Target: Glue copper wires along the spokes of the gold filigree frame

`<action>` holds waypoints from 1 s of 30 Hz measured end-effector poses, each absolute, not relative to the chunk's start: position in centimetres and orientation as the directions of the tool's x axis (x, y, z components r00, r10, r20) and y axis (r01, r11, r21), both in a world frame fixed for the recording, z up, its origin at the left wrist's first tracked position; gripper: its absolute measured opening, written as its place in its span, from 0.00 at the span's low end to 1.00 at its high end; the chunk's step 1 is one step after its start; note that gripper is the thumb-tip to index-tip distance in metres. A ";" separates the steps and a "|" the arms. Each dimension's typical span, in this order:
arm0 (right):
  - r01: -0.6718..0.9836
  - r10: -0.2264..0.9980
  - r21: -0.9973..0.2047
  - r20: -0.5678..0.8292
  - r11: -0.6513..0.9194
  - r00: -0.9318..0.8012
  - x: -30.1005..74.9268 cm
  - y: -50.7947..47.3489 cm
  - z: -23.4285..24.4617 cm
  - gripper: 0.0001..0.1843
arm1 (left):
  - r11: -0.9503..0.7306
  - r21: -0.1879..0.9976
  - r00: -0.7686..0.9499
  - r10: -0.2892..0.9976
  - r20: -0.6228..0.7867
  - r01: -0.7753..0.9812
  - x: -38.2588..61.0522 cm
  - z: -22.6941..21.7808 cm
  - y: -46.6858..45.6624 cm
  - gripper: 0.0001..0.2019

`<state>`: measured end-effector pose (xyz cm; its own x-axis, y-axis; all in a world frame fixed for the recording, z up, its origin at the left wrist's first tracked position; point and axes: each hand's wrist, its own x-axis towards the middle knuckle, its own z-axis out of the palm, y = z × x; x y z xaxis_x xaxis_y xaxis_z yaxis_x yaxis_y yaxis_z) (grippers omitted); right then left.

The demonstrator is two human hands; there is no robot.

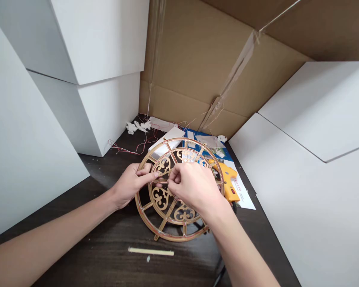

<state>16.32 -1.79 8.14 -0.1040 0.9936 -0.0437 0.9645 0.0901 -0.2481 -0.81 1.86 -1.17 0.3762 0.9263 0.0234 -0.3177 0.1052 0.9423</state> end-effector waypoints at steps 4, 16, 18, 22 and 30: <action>0.979 0.992 -0.191 -0.080 0.076 -0.093 15.9 -1.6 8.5 0.05 | 0.104 0.943 0.385 0.922 0.027 -0.316 -0.8 -1.2 1.9 0.32; 0.981 0.982 -0.097 -0.066 0.171 -0.178 16.6 -1.7 9.0 0.07 | 0.134 0.930 0.474 0.879 0.048 -0.343 -1.3 -0.6 2.0 0.26; 0.981 0.980 -0.069 -0.063 0.184 -0.188 16.5 -1.7 9.0 0.08 | 0.149 0.926 0.493 0.869 0.045 -0.347 -1.3 -0.6 2.1 0.25; 0.981 0.980 -0.034 -0.060 0.189 -0.191 16.5 -2.0 8.9 0.08 | 0.175 0.918 0.501 0.865 0.029 -0.355 -1.2 -0.5 2.2 0.24; 0.976 0.974 0.050 -0.086 0.213 -0.209 16.3 -1.6 9.1 0.07 | 0.216 0.915 0.513 0.859 -0.013 -0.339 -1.3 -0.5 2.4 0.25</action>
<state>16.26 -1.56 9.06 -0.2086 0.9742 -0.0863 0.9757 0.2134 0.0500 -1.30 2.42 -0.52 0.5126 0.8585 -0.0127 -0.3393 0.2161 0.9155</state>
